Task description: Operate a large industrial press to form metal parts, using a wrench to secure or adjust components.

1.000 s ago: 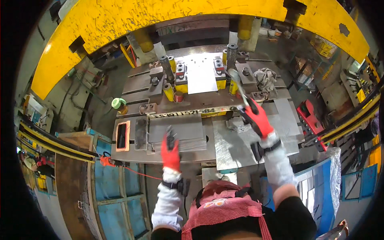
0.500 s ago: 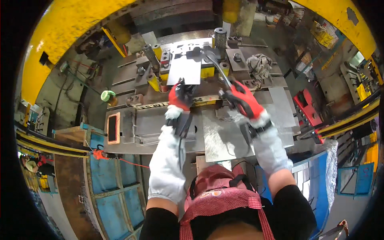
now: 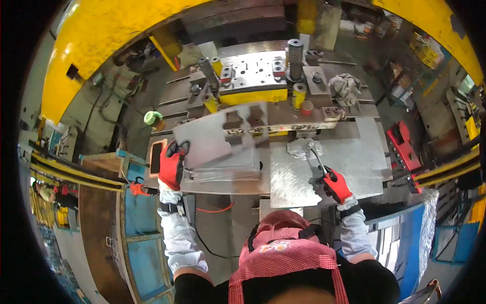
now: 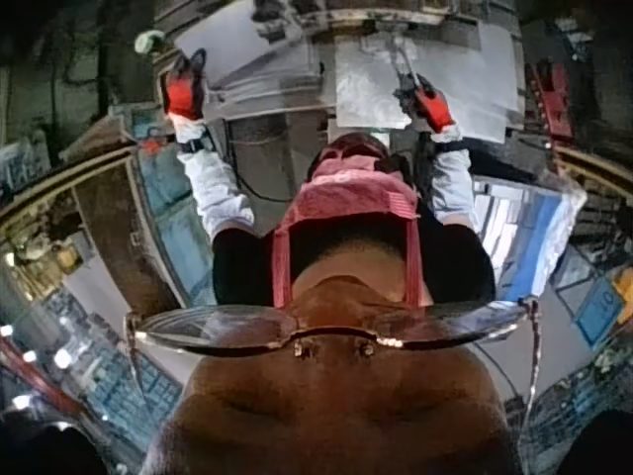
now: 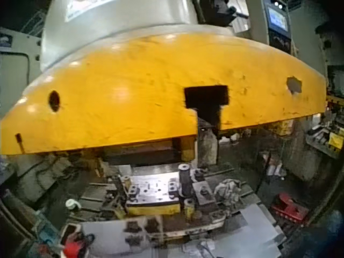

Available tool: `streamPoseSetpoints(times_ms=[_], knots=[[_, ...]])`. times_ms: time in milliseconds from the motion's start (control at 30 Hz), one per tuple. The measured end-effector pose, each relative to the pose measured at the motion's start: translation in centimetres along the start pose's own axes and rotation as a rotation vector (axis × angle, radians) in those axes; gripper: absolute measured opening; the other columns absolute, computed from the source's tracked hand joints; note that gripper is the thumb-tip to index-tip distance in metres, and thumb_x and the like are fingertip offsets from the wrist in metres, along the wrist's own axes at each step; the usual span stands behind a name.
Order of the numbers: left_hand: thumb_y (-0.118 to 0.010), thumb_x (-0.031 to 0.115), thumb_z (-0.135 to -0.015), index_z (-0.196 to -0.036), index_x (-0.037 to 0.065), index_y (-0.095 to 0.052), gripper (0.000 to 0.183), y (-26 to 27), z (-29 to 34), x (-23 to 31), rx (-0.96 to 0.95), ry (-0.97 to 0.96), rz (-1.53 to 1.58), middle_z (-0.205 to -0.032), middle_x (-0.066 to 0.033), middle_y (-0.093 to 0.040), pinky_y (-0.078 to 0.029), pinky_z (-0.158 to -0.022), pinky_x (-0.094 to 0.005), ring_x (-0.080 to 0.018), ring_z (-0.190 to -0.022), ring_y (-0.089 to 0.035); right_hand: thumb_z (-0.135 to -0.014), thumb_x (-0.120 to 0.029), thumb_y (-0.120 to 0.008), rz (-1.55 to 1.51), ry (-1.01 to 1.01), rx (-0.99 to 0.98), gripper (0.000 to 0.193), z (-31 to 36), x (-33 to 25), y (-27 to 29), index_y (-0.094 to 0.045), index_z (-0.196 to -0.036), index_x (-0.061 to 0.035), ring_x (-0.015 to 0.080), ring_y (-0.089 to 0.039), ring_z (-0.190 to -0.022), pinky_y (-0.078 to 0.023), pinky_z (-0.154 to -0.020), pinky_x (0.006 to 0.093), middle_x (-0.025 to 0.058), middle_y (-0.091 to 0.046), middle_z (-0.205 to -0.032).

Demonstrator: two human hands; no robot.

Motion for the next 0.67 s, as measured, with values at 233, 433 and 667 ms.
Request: streamPoseSetpoints(times_ms=[233,433,667], knots=[[-0.060,0.013,-0.073,-0.095,0.006,-0.065,0.023,-5.9,-5.2,3.3,-0.632,0.074,-0.219,-0.069,0.0040,-0.058,-0.034,-0.048,-0.0217,-0.0041,-0.055,-0.045,-0.067,-0.015,-0.068,0.791,0.731,-0.196,0.069,4.2,-12.9,-10.4,-0.041,-0.130,-0.0084,0.0346,-0.056,-0.088,-0.047,-0.075,0.0358,0.0186,-0.054,-0.109],[-0.065,0.011,-0.071,-0.103,0.001,-0.061,0.034,-9.4,-6.1,6.4,-0.880,-0.050,-0.227,-0.098,-0.0103,-0.062,-0.045,-0.081,-0.0304,-0.0192,-0.093,-0.057,-0.075,-0.011,-0.064,0.270,0.242,-0.490,0.071,4.4,-9.7,-12.4,-0.030,-0.137,-0.0071,0.0081,-0.049,-0.070,-0.043,-0.065,0.0239,0.0043,-0.058,-0.084],[-0.046,0.023,-0.092,-0.134,0.005,-0.032,0.048,-5.4,-8.8,-1.5,-0.968,0.243,0.978,-0.113,-0.0150,-0.056,-0.030,-0.103,-0.0402,-0.0269,-0.110,-0.051,-0.084,-0.020,-0.055,-0.203,0.129,-0.368,0.053,-1.1,-15.5,-12.9,-0.039,-0.132,-0.0073,0.0041,-0.045,-0.053,-0.034,-0.044,0.0191,0.0019,-0.061,-0.082]])
Point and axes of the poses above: each hand's wrist, its own z-axis away from the middle knuckle, its own y-axis out of the back of the hand, x = y × z, the point moved 3 cm from there along -z, towards the middle knuckle
